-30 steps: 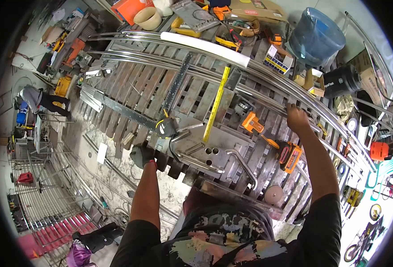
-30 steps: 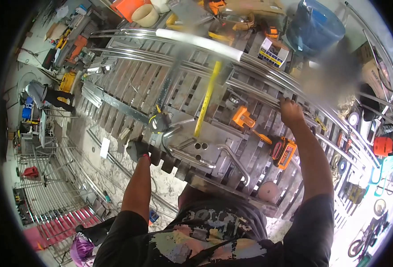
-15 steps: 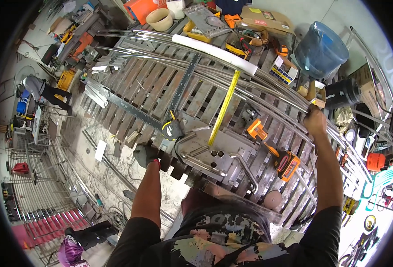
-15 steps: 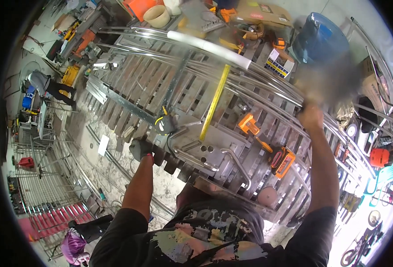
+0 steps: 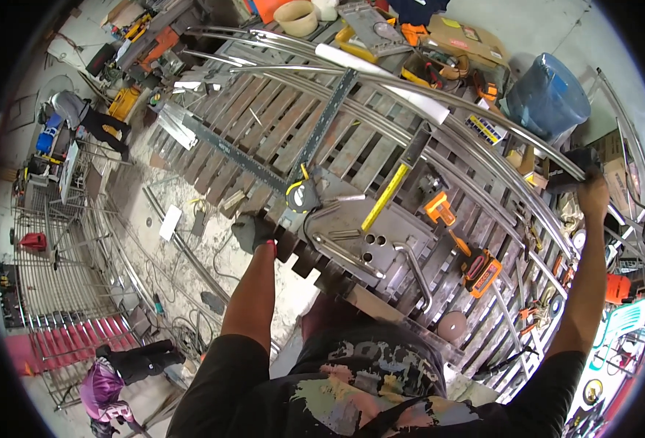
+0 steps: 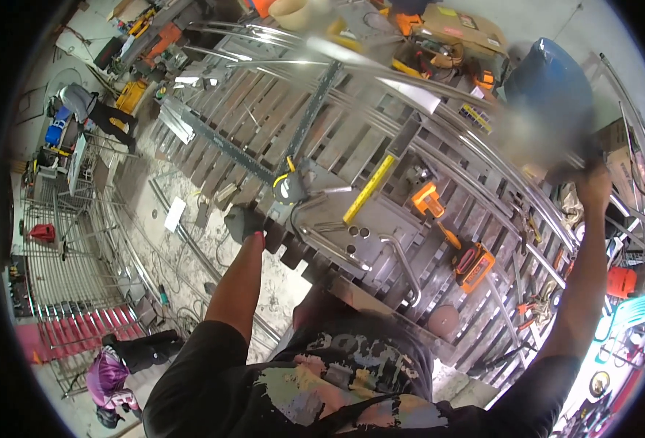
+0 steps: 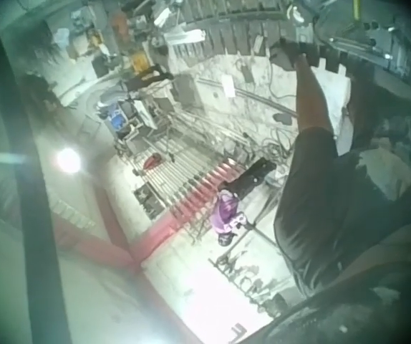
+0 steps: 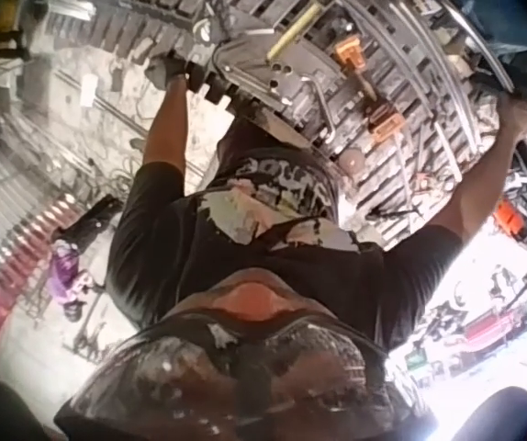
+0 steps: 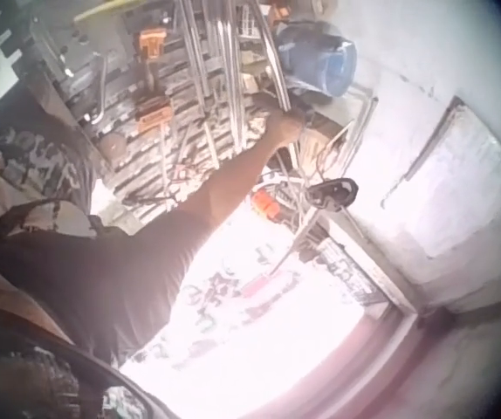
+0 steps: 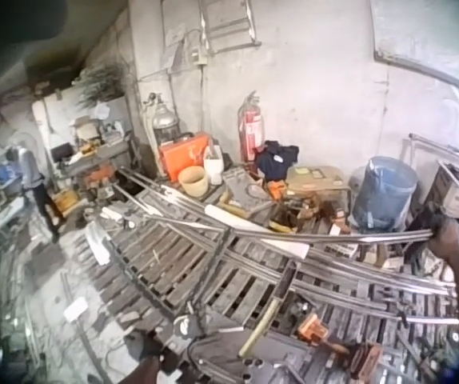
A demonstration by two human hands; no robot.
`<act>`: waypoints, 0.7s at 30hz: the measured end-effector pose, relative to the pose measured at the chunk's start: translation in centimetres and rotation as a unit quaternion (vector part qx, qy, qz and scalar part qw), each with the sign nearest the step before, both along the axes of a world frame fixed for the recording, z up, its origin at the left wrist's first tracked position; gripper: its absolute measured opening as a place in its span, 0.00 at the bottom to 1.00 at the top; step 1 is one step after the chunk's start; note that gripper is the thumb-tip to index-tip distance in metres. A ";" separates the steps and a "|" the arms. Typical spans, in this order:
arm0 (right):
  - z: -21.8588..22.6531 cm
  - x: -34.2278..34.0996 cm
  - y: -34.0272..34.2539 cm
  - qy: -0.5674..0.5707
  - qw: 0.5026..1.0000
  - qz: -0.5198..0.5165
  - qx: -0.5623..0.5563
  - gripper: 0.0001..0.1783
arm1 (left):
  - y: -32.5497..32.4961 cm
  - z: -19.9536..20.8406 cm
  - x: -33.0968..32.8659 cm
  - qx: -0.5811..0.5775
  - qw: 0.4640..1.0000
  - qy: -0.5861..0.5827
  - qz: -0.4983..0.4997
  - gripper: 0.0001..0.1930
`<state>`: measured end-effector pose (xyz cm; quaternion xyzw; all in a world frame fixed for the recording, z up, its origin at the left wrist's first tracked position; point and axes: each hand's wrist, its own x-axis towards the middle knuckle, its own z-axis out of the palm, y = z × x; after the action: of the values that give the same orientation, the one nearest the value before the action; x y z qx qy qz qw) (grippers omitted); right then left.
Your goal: The person fits and assembles metal handles, metal tubes, and metal brackets onto a larger metal frame on a fabrication workbench. The person uses work gloves, a tape measure, and metal clamps to secure the components.
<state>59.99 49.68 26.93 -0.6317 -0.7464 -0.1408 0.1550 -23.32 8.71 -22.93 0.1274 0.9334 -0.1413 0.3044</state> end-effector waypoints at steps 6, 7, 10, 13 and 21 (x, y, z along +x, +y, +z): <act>3.7 1.7 0.1 -0.062 0.998 -0.005 0.010 0.16 | -2.4 7.4 1.4 0.074 0.991 -0.090 0.058 0.27; 4.4 2.6 -0.2 -0.062 0.998 0.006 0.000 0.16 | -2.0 9.4 1.6 0.101 0.986 -0.112 0.067 0.27; 4.8 2.6 -0.7 -0.062 0.998 0.023 -0.019 0.16 | -2.4 16.2 1.7 0.178 0.964 -0.169 0.101 0.29; 3.9 5.2 -3.0 -0.127 0.987 -0.073 -0.070 0.21 | 0.0 23.4 3.4 0.249 0.932 -0.237 0.109 0.30; 4.5 0.9 -9.7 -0.032 0.999 0.011 0.016 0.14 | 9.7 33.6 14.3 0.643 0.719 0.260 -0.031 0.39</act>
<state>60.87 40.00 31.43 -0.6158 -0.7558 -0.1711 0.1424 -9.00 18.41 10.72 0.2793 0.8375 0.4565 -0.1102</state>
